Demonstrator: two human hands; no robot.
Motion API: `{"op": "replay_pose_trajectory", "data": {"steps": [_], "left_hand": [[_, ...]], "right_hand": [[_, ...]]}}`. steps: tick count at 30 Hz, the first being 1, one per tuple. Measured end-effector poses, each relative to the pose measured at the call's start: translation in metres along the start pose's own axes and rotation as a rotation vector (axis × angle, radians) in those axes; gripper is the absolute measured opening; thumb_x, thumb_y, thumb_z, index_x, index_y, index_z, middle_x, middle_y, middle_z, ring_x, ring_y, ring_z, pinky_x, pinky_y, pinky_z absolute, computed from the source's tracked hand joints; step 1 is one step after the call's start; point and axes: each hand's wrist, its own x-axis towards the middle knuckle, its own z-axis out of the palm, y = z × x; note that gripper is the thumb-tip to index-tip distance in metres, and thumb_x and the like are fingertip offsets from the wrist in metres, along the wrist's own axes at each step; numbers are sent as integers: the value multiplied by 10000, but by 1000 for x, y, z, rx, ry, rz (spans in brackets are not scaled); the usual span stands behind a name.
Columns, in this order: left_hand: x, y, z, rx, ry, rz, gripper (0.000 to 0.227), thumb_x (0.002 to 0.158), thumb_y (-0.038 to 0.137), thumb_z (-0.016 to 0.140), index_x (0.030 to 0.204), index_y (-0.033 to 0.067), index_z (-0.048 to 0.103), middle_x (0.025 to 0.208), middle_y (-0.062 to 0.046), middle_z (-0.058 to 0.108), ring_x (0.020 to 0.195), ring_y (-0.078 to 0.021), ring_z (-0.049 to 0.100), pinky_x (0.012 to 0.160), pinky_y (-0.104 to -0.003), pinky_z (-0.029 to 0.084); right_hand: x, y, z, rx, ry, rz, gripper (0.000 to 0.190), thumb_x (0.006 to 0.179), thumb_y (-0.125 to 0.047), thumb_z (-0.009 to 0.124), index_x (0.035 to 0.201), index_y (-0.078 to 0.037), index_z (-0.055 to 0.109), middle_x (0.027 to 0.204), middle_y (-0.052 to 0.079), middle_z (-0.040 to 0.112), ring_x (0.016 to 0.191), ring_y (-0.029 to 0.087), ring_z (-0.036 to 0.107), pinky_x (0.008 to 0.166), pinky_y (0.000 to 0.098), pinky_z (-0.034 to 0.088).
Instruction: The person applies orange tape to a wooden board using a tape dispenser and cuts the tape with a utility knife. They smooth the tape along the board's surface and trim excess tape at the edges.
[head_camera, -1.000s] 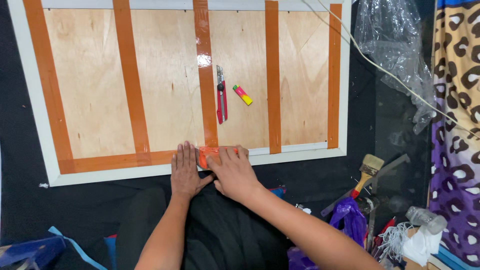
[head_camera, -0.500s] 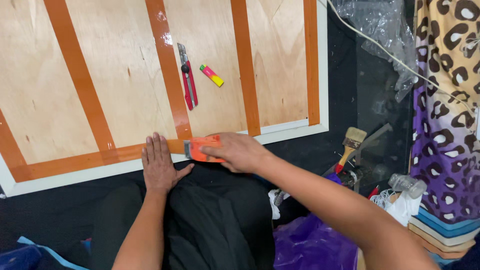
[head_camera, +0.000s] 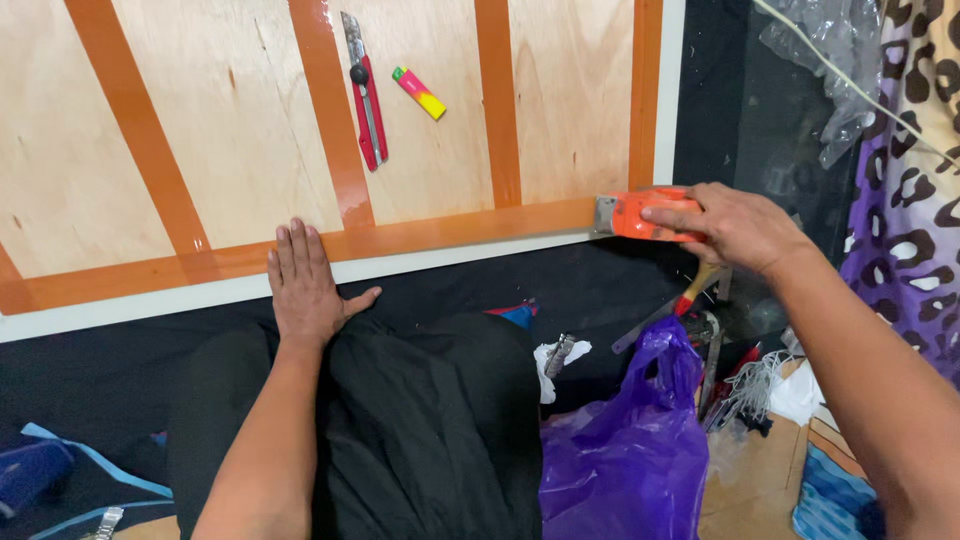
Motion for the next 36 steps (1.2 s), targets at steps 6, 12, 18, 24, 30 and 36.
{"op": "replay_pose_trajectory", "data": {"steps": [6,12,18,24,30,36], "left_hand": [[2,1,2,14,-10,13,1442,708,856,651,1654,-69,78,1750,-228,37,1623,-359,-24,1307,-517,31],[-2,1,1,17,-66,-13,1466,692,862,646,1661,-65,55,1758,-211,-3,1628,-352,-51,1311,-521,25],[0,0,0,6,-66,-12,1463,706,865,639,1667,-62,43,1764,-214,-11,1629,-351,-66,1313,-520,9],[-1,0,1,-12,-90,-24,1468,697,873,614,1668,-57,25,1768,-216,-21,1634,-351,-79,1312,-520,-14],[-1,-2,4,0,-102,-25,1470,698,882,603,1673,-50,20,1770,-208,-34,1633,-349,-84,1314,-522,-12],[-3,-4,5,-6,-87,-7,1459,728,894,588,1683,-48,13,1777,-211,-38,1639,-348,-92,1325,-520,-19]], "right_hand": [[7,-1,8,-21,-61,99,636,814,-296,765,1382,-498,563,1040,30,607,1005,248,638,811,397,565],[9,-8,9,-54,-53,87,629,829,-303,759,1391,-506,562,1027,28,608,986,250,638,807,397,567],[12,-12,6,-107,-61,87,626,844,-322,755,1399,-530,554,967,33,585,940,237,634,782,383,569],[15,-18,3,-130,-72,90,646,830,-326,756,1405,-539,554,954,30,583,937,231,636,758,376,569],[19,-21,5,-135,-46,97,584,863,-336,732,1386,-540,571,961,35,588,941,235,639,745,377,568],[21,-25,4,-147,-55,118,537,893,-348,707,1376,-547,582,958,43,592,927,235,639,744,378,569]]}}
